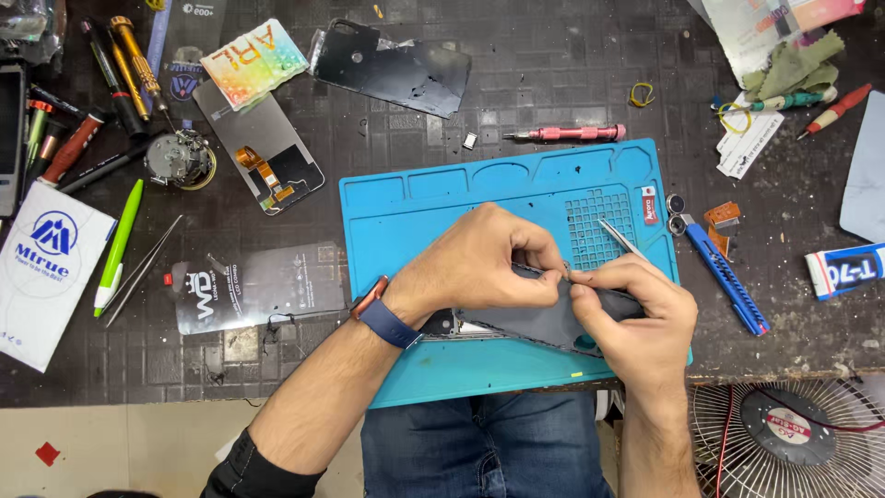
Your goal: The person applies a dark adhesive strip around the perimeter of a smartphone back cover. They press the strip into place by hand, smoothing it along the edges and corners. The person works on a single back cover throughout the clip.
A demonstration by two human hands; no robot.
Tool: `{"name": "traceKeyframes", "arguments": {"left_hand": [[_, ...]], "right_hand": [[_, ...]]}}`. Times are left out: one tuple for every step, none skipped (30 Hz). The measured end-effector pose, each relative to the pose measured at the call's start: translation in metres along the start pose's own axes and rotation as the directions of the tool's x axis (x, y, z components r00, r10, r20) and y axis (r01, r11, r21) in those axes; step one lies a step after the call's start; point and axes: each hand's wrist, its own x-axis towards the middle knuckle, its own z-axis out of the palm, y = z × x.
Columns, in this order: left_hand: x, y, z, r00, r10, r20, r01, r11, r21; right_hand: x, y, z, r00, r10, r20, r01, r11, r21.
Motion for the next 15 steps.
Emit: {"name": "traceKeyframes", "arguments": {"left_hand": [[0.0002, -0.0009, -0.0002, 1.000, 0.004, 0.003, -0.004, 1.000, 0.000], [0.0001, -0.0018, -0.0002, 1.000, 0.009, 0.008, -0.009, 1.000, 0.000], [-0.0002, -0.0027, -0.0001, 1.000, 0.020, 0.006, -0.020, 1.000, -0.008], [-0.0008, -0.0035, 0.0001, 1.000, 0.030, 0.005, -0.030, 0.999, -0.015], [-0.0013, -0.0043, 0.0005, 0.999, 0.040, 0.006, -0.040, 0.999, -0.023], [-0.0010, -0.0051, 0.0001, 0.999, 0.051, 0.011, -0.051, 0.999, -0.008], [-0.0006, -0.0058, 0.0000, 0.998, 0.060, 0.012, -0.060, 0.998, 0.005], [-0.0008, -0.0061, 0.0004, 0.997, 0.070, 0.015, -0.070, 0.997, 0.015], [-0.0010, -0.0063, 0.0007, 0.998, 0.061, 0.017, -0.062, 0.998, 0.017], [-0.0009, -0.0062, 0.0008, 0.998, 0.055, 0.020, -0.055, 0.998, 0.019], [-0.0006, -0.0061, 0.0007, 0.999, 0.049, 0.020, -0.049, 0.999, 0.022], [-0.0002, -0.0059, 0.0005, 0.998, 0.064, 0.013, -0.064, 0.998, 0.025], [-0.0001, -0.0055, 0.0006, 0.997, 0.077, 0.007, -0.078, 0.997, 0.028], [-0.0007, -0.0051, 0.0006, 0.996, 0.089, 0.002, -0.089, 0.996, 0.030], [-0.0013, -0.0047, 0.0005, 0.996, 0.090, -0.005, -0.089, 0.995, 0.033]], "right_hand": [[-0.0001, -0.0001, -0.0001, 1.000, -0.002, 0.001, 0.002, 1.000, 0.003], [-0.0002, -0.0001, -0.0002, 1.000, -0.009, -0.001, 0.009, 1.000, -0.005], [0.0001, 0.0001, -0.0002, 1.000, -0.018, -0.002, 0.018, 1.000, -0.012], [-0.0002, 0.0002, 0.0002, 1.000, -0.024, -0.005, 0.024, 1.000, -0.018], [-0.0010, 0.0002, 0.0002, 1.000, -0.019, -0.006, 0.019, 1.000, -0.018], [-0.0011, 0.0003, 0.0002, 1.000, -0.016, -0.005, 0.016, 1.000, -0.018], [-0.0011, 0.0005, 0.0001, 1.000, -0.012, 0.000, 0.012, 1.000, -0.018], [-0.0011, 0.0004, 0.0000, 1.000, -0.018, 0.007, 0.018, 1.000, -0.019], [-0.0010, 0.0005, -0.0001, 1.000, -0.023, 0.009, 0.023, 1.000, -0.022], [-0.0006, 0.0004, -0.0003, 1.000, -0.029, 0.009, 0.030, 0.999, -0.025], [-0.0004, 0.0002, -0.0006, 1.000, -0.020, 0.007, 0.020, 0.999, -0.025], [-0.0002, 0.0000, -0.0005, 1.000, -0.012, 0.006, 0.012, 1.000, -0.024], [0.0000, -0.0002, -0.0005, 1.000, -0.003, 0.007, 0.003, 1.000, -0.022], [0.0001, -0.0003, -0.0006, 1.000, -0.002, 0.013, 0.003, 1.000, -0.021], [0.0000, -0.0004, -0.0009, 1.000, -0.001, 0.016, 0.002, 1.000, -0.020]]}}
